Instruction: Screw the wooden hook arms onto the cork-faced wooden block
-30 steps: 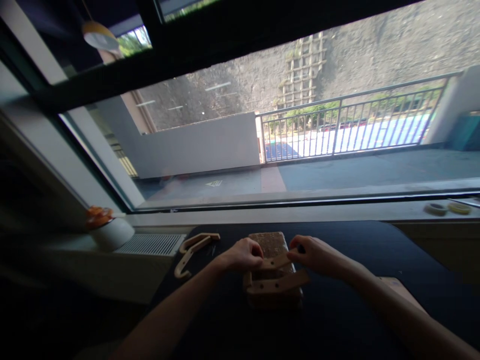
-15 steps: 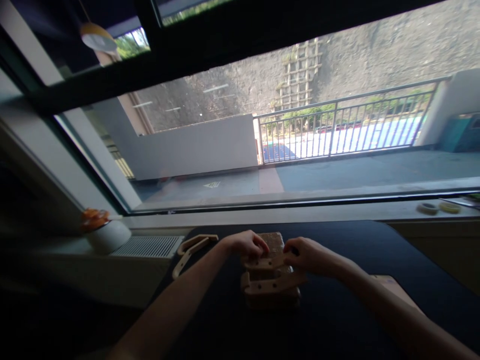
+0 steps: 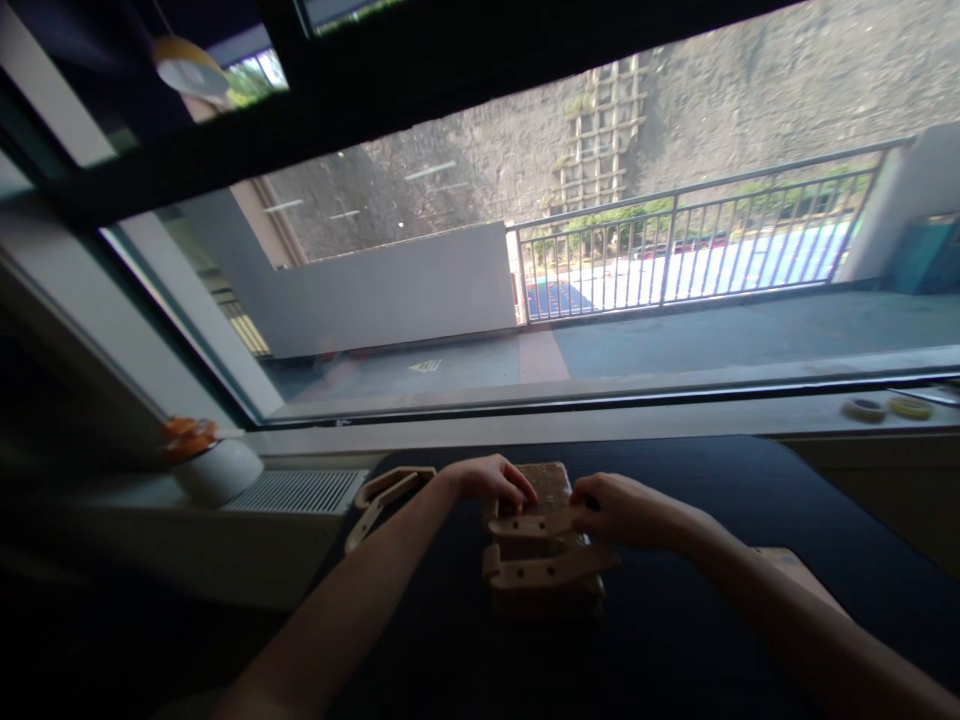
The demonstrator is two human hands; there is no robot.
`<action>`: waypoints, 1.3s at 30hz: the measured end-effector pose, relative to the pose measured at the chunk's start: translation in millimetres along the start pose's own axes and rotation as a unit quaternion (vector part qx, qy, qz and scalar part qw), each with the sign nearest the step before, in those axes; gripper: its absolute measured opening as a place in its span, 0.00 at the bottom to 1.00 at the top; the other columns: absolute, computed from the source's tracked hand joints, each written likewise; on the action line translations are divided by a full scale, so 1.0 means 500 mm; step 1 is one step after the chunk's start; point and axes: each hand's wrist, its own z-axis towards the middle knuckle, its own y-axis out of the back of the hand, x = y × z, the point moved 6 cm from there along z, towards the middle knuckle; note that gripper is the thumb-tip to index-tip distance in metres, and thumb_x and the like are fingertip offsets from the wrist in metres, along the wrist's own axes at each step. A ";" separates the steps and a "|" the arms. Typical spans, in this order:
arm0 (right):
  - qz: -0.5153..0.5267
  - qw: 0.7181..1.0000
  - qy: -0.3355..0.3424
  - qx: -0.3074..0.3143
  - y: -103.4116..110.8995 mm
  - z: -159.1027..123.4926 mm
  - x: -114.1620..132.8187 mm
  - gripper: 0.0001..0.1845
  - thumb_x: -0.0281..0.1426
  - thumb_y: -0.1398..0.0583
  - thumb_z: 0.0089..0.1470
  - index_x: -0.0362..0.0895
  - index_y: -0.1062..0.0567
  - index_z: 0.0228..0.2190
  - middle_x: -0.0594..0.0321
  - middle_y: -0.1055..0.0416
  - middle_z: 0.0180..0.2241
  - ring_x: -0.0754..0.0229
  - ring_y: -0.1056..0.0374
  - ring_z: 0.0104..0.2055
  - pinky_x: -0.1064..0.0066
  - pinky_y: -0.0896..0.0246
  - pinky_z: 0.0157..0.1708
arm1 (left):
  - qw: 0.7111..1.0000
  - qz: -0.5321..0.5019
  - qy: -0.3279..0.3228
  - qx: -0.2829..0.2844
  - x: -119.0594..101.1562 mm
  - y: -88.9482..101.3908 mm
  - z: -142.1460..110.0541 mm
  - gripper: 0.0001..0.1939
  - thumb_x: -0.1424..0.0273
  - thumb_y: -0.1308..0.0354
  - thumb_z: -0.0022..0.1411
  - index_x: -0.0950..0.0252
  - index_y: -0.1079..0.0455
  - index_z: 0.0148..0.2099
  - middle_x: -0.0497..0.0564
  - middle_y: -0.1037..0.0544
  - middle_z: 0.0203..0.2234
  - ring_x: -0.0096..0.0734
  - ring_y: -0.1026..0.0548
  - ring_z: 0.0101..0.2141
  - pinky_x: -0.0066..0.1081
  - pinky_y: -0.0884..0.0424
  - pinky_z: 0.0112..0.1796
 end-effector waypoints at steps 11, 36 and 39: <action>-0.015 0.999 -0.005 -0.047 0.019 0.000 -0.009 0.20 0.40 0.42 0.47 0.45 0.24 0.42 0.57 0.24 0.35 0.56 0.32 0.32 0.69 0.42 0.28 | 0.995 0.073 -0.001 -0.072 -0.011 0.001 -0.016 0.14 0.80 0.43 0.50 0.70 0.24 0.40 0.47 0.24 0.22 0.23 0.27 0.24 0.24 0.29 0.32; -0.006 0.976 0.066 -0.205 0.049 0.001 0.123 0.16 0.42 0.52 0.60 0.46 0.30 0.33 0.61 0.27 0.26 0.59 0.33 0.26 0.71 0.48 0.26 | 0.838 0.511 0.019 -0.188 -0.071 -0.078 -0.105 0.22 0.54 0.37 0.45 0.64 0.23 0.39 0.60 0.21 0.36 0.51 0.24 0.39 0.37 0.30 0.38; -0.019 0.978 0.060 -0.201 0.037 0.004 0.115 0.16 0.42 0.53 0.60 0.46 0.31 0.32 0.61 0.27 0.25 0.59 0.33 0.26 0.71 0.49 0.25 | 0.849 0.492 0.025 -0.192 -0.064 -0.073 -0.099 0.20 0.56 0.36 0.43 0.64 0.23 0.35 0.59 0.21 0.33 0.49 0.24 0.38 0.35 0.30 0.38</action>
